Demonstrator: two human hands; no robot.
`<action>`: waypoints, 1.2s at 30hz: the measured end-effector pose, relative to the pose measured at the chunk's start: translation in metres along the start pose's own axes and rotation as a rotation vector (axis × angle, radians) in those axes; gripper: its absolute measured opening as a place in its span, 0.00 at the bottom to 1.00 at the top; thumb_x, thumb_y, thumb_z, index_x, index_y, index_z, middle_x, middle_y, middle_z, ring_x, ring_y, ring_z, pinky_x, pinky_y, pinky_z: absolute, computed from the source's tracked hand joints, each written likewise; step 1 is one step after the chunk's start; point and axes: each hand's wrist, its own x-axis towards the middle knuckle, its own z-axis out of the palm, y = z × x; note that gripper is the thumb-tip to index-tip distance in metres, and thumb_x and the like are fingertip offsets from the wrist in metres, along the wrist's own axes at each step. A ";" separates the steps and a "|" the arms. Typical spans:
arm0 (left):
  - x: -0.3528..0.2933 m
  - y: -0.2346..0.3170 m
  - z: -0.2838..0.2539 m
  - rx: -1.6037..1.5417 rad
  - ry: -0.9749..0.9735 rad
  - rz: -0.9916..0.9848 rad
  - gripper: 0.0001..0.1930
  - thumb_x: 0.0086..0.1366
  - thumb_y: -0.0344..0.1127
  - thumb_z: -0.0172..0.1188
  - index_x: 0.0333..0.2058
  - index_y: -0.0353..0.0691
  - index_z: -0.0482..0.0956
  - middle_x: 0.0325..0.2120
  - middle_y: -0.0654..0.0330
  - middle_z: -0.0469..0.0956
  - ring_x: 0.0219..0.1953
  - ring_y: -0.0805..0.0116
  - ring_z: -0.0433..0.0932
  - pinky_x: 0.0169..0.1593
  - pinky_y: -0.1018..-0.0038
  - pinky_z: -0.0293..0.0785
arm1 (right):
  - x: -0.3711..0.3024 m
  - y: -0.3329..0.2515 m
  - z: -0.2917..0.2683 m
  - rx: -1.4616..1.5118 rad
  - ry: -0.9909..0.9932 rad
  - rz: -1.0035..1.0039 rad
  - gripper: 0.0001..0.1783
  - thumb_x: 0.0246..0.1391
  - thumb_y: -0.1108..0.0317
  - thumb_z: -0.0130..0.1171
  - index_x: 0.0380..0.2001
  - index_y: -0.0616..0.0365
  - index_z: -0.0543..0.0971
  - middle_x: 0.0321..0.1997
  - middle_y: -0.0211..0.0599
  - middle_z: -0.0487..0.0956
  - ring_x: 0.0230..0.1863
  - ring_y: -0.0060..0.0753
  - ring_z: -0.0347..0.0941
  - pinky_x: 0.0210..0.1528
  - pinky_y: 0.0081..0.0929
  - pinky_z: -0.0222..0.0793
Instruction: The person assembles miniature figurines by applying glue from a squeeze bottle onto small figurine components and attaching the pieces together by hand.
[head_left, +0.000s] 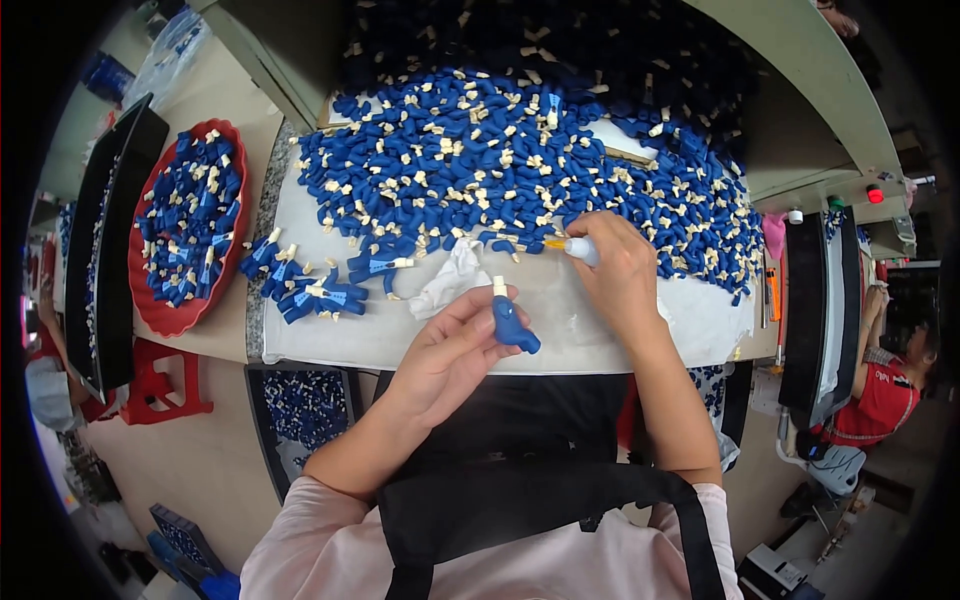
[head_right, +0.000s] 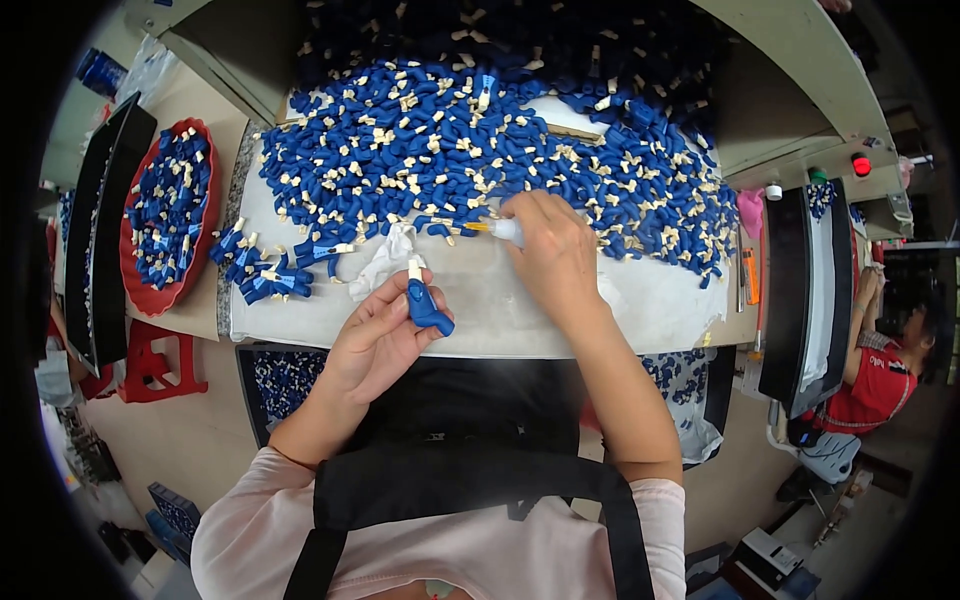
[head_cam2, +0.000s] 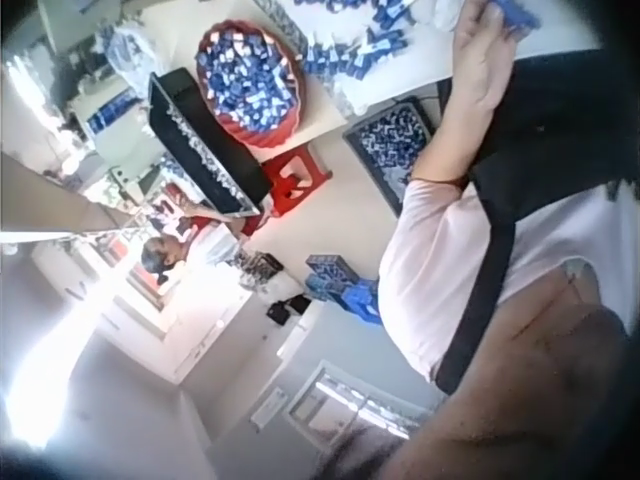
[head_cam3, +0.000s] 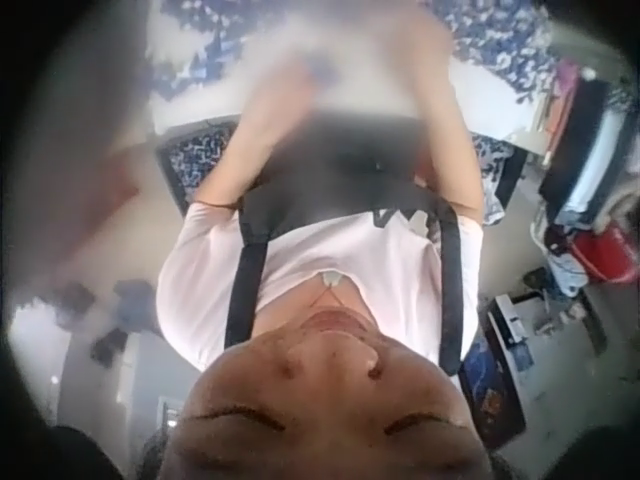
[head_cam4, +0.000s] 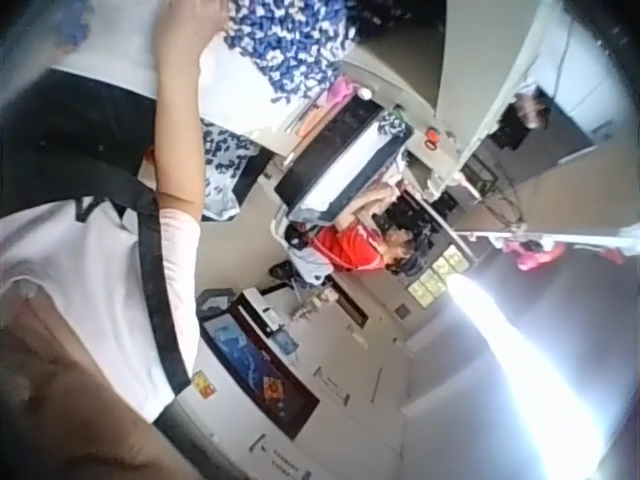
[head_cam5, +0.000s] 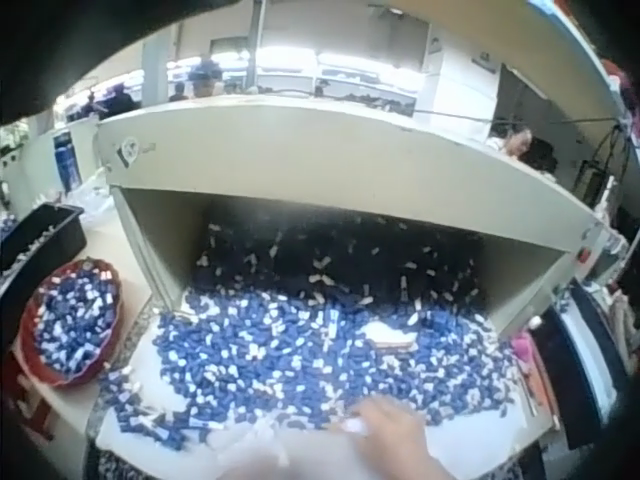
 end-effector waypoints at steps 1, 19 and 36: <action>0.000 0.000 0.000 0.001 0.005 -0.006 0.15 0.58 0.31 0.48 0.44 0.36 0.64 0.37 0.57 0.69 0.43 0.67 0.68 0.47 0.71 0.64 | -0.001 0.000 0.001 0.005 -0.003 -0.004 0.15 0.25 0.80 0.60 0.23 0.57 0.71 0.26 0.33 0.73 0.30 0.35 0.70 0.29 0.29 0.66; 0.011 -0.027 0.037 0.292 -0.032 -0.083 0.14 0.55 0.32 0.54 0.40 0.35 0.67 0.34 0.61 0.71 0.38 0.76 0.69 0.46 0.78 0.62 | -0.079 -0.058 -0.055 0.590 0.257 0.236 0.13 0.31 0.85 0.60 0.26 0.62 0.76 0.26 0.41 0.74 0.26 0.29 0.71 0.27 0.17 0.65; 0.007 -0.030 0.038 0.346 -0.046 -0.076 0.14 0.55 0.33 0.54 0.39 0.35 0.68 0.34 0.61 0.72 0.37 0.76 0.70 0.44 0.79 0.64 | -0.083 -0.053 -0.054 0.467 0.274 0.109 0.17 0.29 0.85 0.60 0.29 0.60 0.76 0.24 0.36 0.72 0.22 0.29 0.69 0.22 0.18 0.63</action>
